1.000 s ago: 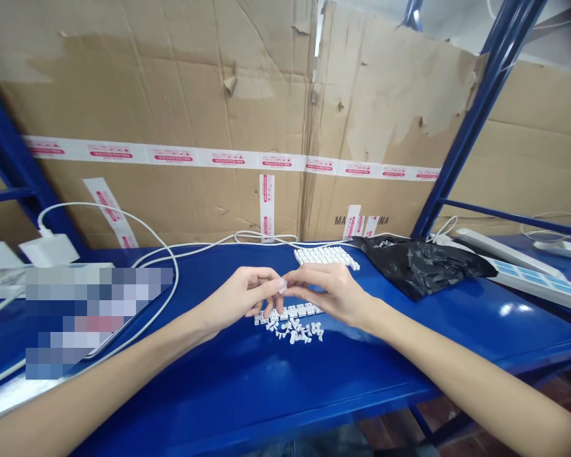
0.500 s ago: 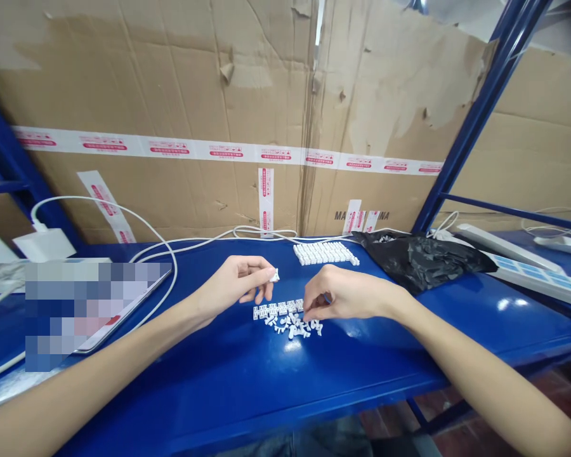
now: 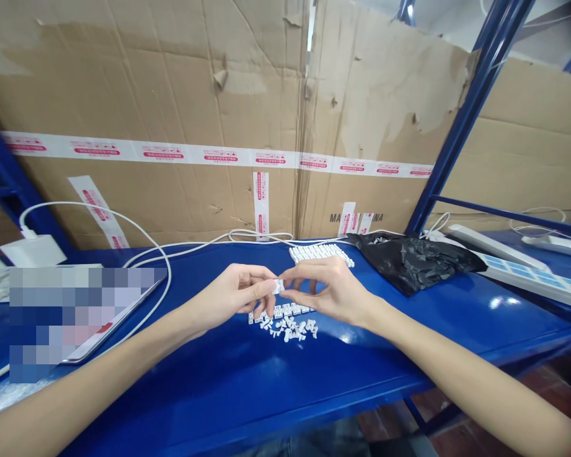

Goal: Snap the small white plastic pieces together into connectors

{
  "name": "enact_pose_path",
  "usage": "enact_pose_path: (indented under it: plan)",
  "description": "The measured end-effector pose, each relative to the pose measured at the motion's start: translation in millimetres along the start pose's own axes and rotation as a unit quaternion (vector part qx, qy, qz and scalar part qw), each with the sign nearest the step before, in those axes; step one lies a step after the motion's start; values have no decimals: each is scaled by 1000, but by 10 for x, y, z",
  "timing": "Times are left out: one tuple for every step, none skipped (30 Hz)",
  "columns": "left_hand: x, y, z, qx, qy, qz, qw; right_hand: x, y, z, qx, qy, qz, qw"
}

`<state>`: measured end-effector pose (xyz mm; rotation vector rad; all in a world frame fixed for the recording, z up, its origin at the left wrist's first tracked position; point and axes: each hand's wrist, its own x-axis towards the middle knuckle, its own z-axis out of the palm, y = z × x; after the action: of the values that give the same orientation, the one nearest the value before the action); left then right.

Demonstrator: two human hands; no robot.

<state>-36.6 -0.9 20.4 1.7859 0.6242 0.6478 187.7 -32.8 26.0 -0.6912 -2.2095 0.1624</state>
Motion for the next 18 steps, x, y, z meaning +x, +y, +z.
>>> enact_pose_path:
  plan:
    - [-4,28,8,1,2,4,1000,4,-5,-16,9,6,1,1000]
    - [-6,52,16,1,5,8,1000,10,-11,-35,21,10,8,1000]
    - [-7,70,25,-1,8,12,1000,18,-19,-54,33,10,19,999]
    - [-5,81,35,-4,11,18,1000,26,-27,-72,45,10,34,998]
    - [-3,85,44,-8,14,23,1000,34,-36,-87,56,9,49,997]
    - [-1,84,54,-15,15,27,999,41,-45,-98,65,9,61,996]
    - [0,79,62,-22,16,30,999,47,-54,-105,72,10,70,995]
    - [1,74,70,-31,15,33,999,51,-63,-110,77,12,74,994]
    - [1,70,77,-39,14,35,999,54,-71,-113,81,14,77,994]
    - [0,69,85,-48,13,37,998,56,-80,-116,84,16,78,993]
    - [-1,71,92,-56,11,40,998,58,-90,-120,86,16,80,993]
    - [-2,76,99,-65,11,44,997,59,-99,-126,88,17,80,993]
    - [-3,82,106,-74,10,49,996,61,-110,-133,89,17,80,993]
    - [-3,89,112,-84,8,52,995,62,-121,-140,89,18,77,993]
    - [-3,95,118,-96,7,55,994,64,-132,-147,89,19,72,993]
    - [-3,100,123,-107,5,56,993,67,-144,-151,88,21,68,994]
    - [-4,104,128,-118,2,57,991,70,-156,-152,88,24,66,994]
    - [-5,107,131,-128,-2,58,990,73,-168,-149,87,27,68,993]
